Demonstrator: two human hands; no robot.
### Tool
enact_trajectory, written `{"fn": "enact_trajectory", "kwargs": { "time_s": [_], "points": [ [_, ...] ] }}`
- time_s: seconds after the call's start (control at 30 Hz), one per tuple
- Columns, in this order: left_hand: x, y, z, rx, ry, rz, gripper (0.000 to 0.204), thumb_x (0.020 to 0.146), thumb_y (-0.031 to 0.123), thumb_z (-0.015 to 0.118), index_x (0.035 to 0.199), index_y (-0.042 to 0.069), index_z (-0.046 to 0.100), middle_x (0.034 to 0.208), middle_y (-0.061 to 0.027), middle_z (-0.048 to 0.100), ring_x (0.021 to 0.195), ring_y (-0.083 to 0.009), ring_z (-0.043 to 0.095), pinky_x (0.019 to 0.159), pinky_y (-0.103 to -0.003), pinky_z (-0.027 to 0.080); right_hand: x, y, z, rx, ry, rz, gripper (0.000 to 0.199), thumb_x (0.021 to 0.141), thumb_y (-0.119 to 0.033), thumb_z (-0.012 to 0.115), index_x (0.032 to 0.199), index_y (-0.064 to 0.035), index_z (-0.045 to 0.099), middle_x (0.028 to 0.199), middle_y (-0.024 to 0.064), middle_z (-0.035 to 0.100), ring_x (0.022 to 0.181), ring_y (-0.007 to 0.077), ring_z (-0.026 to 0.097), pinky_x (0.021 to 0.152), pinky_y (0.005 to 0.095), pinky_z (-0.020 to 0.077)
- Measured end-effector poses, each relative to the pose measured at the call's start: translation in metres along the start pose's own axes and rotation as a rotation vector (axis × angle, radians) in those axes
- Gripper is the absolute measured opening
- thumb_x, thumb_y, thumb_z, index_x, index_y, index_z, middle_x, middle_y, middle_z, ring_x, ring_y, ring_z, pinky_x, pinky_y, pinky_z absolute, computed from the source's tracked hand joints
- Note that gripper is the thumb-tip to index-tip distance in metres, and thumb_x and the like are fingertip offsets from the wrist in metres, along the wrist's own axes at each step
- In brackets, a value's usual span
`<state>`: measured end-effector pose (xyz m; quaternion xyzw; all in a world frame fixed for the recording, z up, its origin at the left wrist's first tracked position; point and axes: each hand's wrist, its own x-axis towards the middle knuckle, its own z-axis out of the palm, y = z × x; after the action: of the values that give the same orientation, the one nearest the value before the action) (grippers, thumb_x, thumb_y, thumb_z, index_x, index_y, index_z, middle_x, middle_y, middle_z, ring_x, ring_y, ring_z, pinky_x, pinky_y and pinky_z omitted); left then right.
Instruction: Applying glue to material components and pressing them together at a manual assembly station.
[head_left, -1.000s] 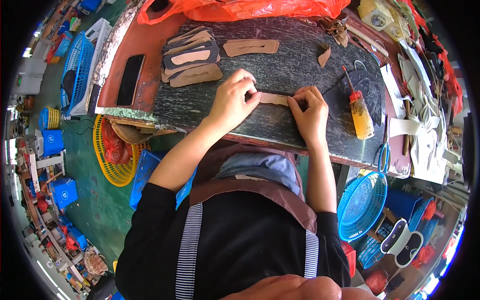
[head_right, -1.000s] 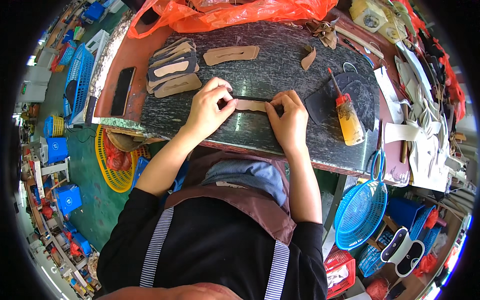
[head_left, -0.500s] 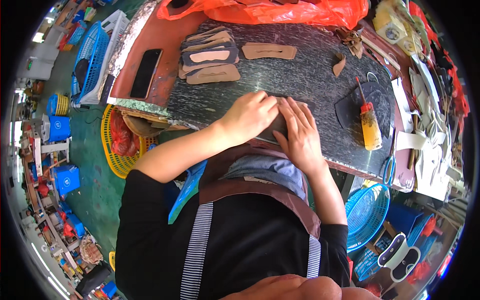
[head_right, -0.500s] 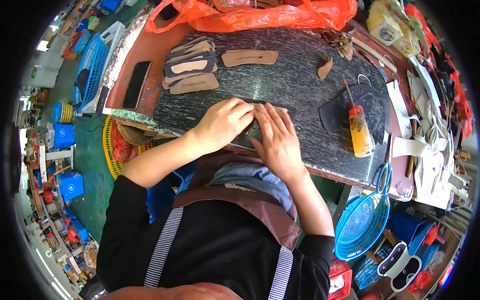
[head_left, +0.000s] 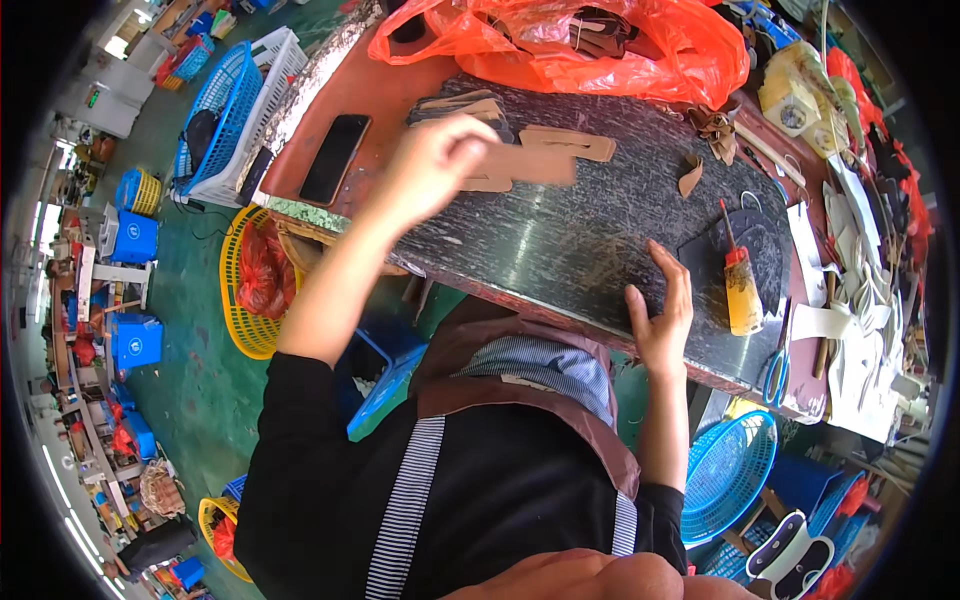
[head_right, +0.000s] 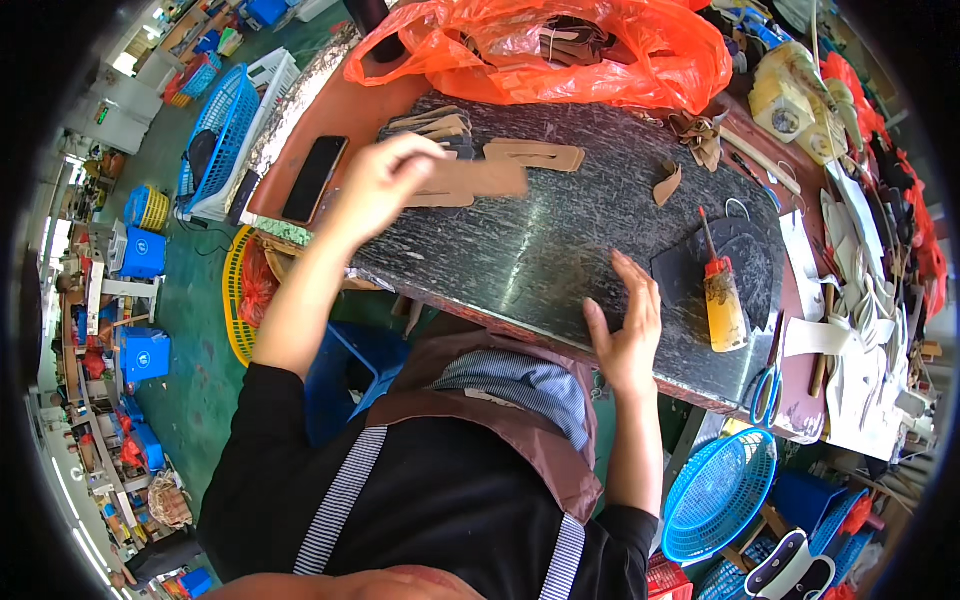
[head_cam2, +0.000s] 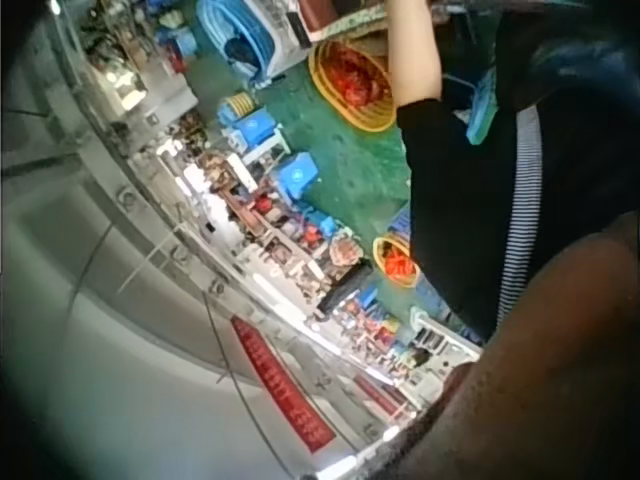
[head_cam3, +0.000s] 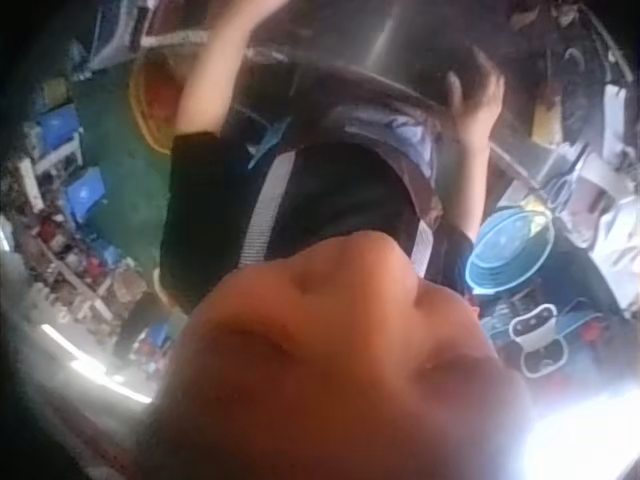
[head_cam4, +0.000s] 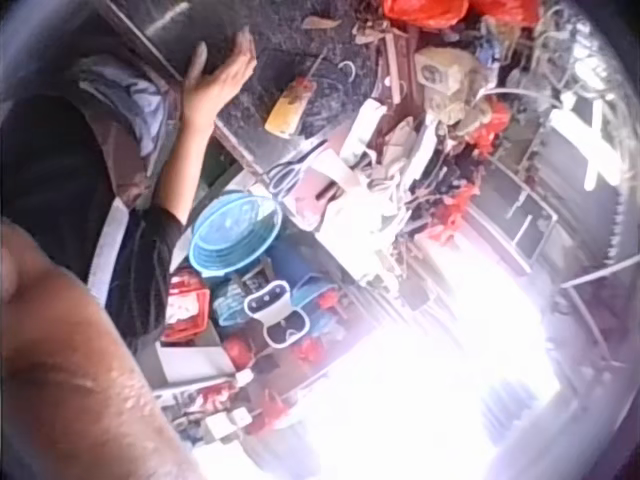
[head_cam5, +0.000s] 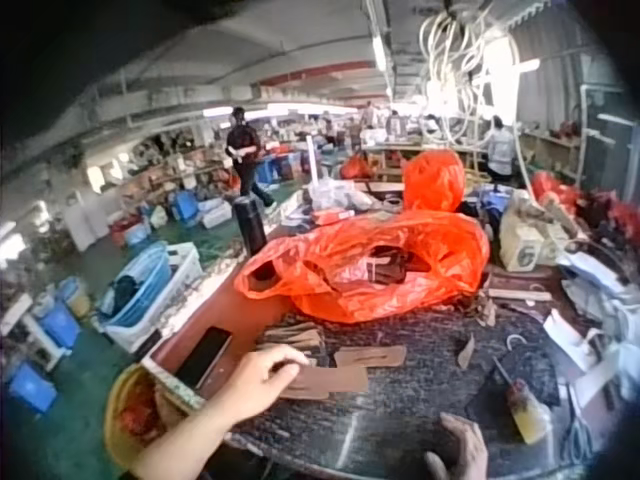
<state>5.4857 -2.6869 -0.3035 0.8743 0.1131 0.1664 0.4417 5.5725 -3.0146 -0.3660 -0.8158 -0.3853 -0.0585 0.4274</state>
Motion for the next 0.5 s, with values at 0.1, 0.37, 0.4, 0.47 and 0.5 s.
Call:
{"fn": "enact_trajectory", "kwargs": {
  "time_s": [0.1, 0.37, 0.4, 0.47, 0.5],
  "points": [
    [0.001, -0.035, -0.041, 0.435, 0.169, -0.012, 0.02, 0.087, 0.015, 0.066, 0.106, 0.007, 0.069, 0.098, -0.0066, 0.066, 0.082, -0.0253, 0.06, 0.078, -0.036, 0.047, 0.0, 0.007, -0.016, -0.066, 0.078, 0.012, 0.05, 0.078, -0.004, 0.071, 0.126, -0.0002, 0.055, 0.125, 0.0158, 0.062, 0.116, 0.0322, 0.058, 0.103, 0.0424, 0.0437],
    [0.031, -0.018, 0.039, 0.735, 0.003, 0.501, 0.032, 0.082, 0.031, 0.071, 0.109, 0.013, 0.07, 0.101, -0.0021, 0.067, 0.094, -0.0206, 0.061, 0.098, -0.041, 0.037, -0.012, 0.046, -0.059, -0.297, 0.438, 0.067, 0.038, 0.082, -0.004, 0.07, 0.119, -0.0041, 0.062, 0.119, 0.0124, 0.064, 0.109, 0.0292, 0.06, 0.096, 0.0403, 0.047],
    [0.04, -0.012, 0.053, 0.923, -0.044, 0.453, 0.033, 0.083, 0.032, 0.07, 0.108, 0.011, 0.069, 0.099, -0.0028, 0.068, 0.095, -0.0212, 0.062, 0.1, -0.041, 0.035, -0.015, 0.05, -0.064, -0.287, 0.439, 0.045, 0.038, 0.082, -0.004, 0.07, 0.119, -0.0041, 0.062, 0.119, 0.0124, 0.064, 0.109, 0.0292, 0.06, 0.096, 0.0403, 0.047],
    [0.059, -0.016, 0.072, 1.003, -0.104, 0.491, 0.026, 0.083, 0.026, 0.068, 0.102, 0.009, 0.07, 0.089, -0.0065, 0.069, 0.085, -0.0225, 0.065, 0.093, -0.042, 0.041, -0.022, 0.058, -0.071, -0.342, 0.488, 0.115, 0.035, 0.085, -0.005, 0.069, 0.119, -0.0045, 0.062, 0.12, 0.0123, 0.063, 0.109, 0.0292, 0.06, 0.097, 0.0403, 0.0474],
    [0.066, -0.017, 0.081, 1.013, -0.085, 0.483, 0.026, 0.083, 0.026, 0.068, 0.102, 0.009, 0.07, 0.089, -0.0065, 0.069, 0.085, -0.0225, 0.065, 0.093, -0.042, 0.041, -0.025, 0.062, -0.074, -0.332, 0.489, 0.094, 0.035, 0.085, -0.005, 0.069, 0.119, -0.0045, 0.062, 0.12, 0.0123, 0.063, 0.109, 0.0292, 0.06, 0.097, 0.0403, 0.0474]
  ]
}}
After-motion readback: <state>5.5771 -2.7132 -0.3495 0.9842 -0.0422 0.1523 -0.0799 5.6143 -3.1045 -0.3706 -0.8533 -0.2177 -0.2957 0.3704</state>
